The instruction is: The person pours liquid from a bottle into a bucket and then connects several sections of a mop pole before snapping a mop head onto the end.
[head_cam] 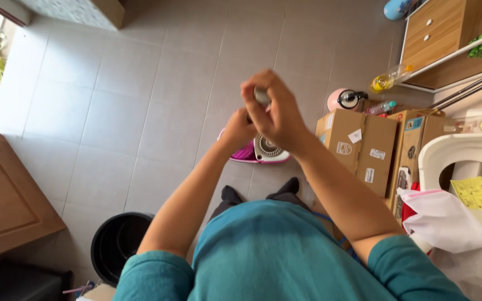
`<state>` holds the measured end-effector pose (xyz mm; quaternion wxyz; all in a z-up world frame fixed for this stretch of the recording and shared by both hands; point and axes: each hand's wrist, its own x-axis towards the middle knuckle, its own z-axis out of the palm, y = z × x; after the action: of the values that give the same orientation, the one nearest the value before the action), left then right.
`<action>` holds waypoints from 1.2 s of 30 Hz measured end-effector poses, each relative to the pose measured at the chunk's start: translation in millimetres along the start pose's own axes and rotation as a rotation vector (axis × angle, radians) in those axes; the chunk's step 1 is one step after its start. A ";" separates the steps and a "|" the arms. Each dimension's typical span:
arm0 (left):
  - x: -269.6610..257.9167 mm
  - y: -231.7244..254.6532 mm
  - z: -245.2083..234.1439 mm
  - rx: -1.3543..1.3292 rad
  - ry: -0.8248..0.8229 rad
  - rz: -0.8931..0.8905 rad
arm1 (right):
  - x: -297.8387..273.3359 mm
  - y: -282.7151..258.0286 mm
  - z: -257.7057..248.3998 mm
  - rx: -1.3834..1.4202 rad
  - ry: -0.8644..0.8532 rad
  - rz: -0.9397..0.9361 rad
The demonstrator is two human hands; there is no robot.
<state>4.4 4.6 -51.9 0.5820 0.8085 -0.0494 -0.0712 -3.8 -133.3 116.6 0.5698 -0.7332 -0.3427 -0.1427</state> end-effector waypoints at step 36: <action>-0.4 -92.2 29.4 0.135 -0.118 -0.030 | -51.5 68.0 23.9 0.026 -0.172 0.004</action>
<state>-1.3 6.5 -148.4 0.5211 0.8410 -0.0763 -0.1239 -0.2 -136.4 28.1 0.5480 -0.7359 -0.3908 -0.0733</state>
